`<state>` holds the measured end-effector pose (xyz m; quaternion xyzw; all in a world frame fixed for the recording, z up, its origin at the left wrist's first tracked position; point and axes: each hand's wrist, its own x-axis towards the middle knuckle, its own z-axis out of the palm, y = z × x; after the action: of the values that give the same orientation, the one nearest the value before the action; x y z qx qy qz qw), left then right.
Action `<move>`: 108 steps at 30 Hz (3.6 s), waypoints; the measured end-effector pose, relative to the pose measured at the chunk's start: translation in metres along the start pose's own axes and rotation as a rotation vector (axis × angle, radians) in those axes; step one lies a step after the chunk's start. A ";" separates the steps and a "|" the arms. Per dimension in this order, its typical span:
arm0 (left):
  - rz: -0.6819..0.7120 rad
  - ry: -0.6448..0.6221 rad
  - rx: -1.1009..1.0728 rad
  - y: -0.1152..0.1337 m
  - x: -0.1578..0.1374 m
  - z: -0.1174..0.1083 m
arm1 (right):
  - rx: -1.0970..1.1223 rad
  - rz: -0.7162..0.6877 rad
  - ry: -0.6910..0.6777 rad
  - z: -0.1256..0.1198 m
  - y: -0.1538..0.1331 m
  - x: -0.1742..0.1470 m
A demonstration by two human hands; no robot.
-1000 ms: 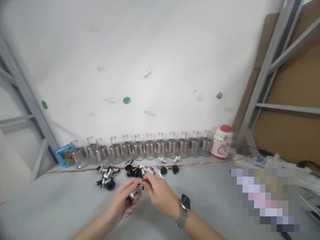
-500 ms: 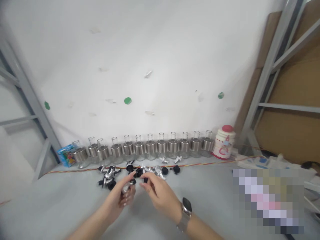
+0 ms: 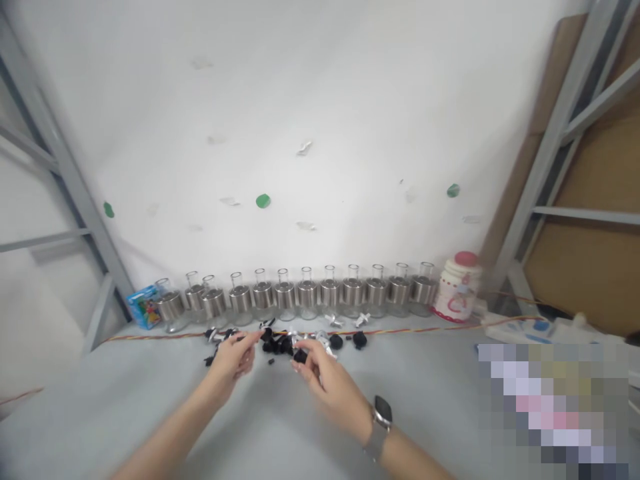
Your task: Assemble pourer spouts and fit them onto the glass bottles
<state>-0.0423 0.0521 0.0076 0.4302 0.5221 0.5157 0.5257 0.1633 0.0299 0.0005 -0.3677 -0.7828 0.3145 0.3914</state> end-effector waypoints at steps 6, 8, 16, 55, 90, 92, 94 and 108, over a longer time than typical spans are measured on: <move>0.613 0.449 1.173 0.004 0.007 -0.025 | -0.424 -0.099 0.113 -0.011 0.019 0.010; 0.650 0.449 1.394 0.000 0.008 -0.026 | -0.593 -0.190 0.055 -0.009 0.025 0.013; 0.633 0.357 1.237 -0.003 0.006 -0.018 | -0.792 -0.240 -0.053 0.013 0.037 0.018; 0.034 0.038 -0.227 -0.013 -0.004 0.016 | -0.697 -0.067 0.147 -0.003 0.025 0.046; 0.317 -0.133 0.122 -0.016 -0.028 0.034 | -0.983 -0.376 0.037 0.010 -0.005 -0.003; 0.318 -0.139 0.145 -0.015 -0.031 0.036 | -1.008 -0.411 0.056 0.010 -0.007 -0.003; 0.313 -0.145 0.170 -0.014 -0.031 0.036 | -0.996 -0.429 0.103 0.009 -0.007 -0.002; -0.014 -0.144 0.226 -0.030 -0.019 0.038 | -0.917 -0.554 0.051 0.010 -0.006 -0.003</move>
<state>-0.0005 0.0332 -0.0172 0.5190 0.5408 0.4177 0.5135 0.1539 0.0217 -0.0011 -0.2879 -0.8979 -0.1839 0.2777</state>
